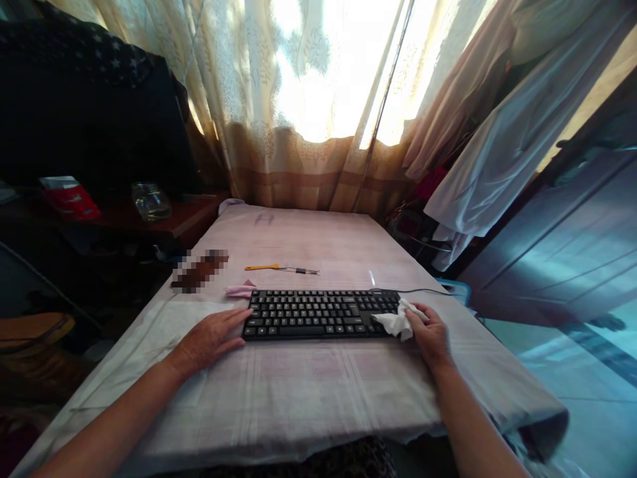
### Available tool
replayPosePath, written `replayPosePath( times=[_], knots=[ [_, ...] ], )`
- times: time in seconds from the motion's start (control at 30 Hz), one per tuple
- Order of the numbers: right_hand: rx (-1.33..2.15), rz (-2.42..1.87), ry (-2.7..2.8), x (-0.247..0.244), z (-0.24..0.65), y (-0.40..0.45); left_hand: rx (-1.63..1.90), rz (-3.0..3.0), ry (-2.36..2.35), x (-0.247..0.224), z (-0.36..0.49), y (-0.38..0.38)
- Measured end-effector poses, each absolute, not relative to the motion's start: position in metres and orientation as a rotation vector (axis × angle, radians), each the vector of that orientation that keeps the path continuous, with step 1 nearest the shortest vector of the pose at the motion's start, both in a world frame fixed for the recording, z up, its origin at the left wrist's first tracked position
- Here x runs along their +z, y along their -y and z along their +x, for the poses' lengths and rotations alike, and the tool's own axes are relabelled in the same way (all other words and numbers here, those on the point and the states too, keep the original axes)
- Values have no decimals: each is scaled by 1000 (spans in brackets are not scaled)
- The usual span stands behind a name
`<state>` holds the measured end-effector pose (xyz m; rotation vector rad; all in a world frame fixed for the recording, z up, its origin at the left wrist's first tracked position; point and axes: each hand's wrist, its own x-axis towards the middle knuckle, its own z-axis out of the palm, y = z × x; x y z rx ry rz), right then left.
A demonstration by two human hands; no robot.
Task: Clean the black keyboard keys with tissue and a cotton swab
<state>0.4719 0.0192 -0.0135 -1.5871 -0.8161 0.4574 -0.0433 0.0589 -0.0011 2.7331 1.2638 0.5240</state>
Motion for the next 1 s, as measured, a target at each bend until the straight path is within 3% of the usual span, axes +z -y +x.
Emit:
replayPosePath(
  times=[0.53,0.83,1.0],
  knots=[
    [513,-1348,705,23,466,-32,875,2653,-1452,3,-16,-46],
    [546,-1422,748,75,472,-60,966,2584,-1996,47,3,-27],
    [460,-1396,820,88,465,-78,1076,2436,-1965,63,10,-25]
  ],
)
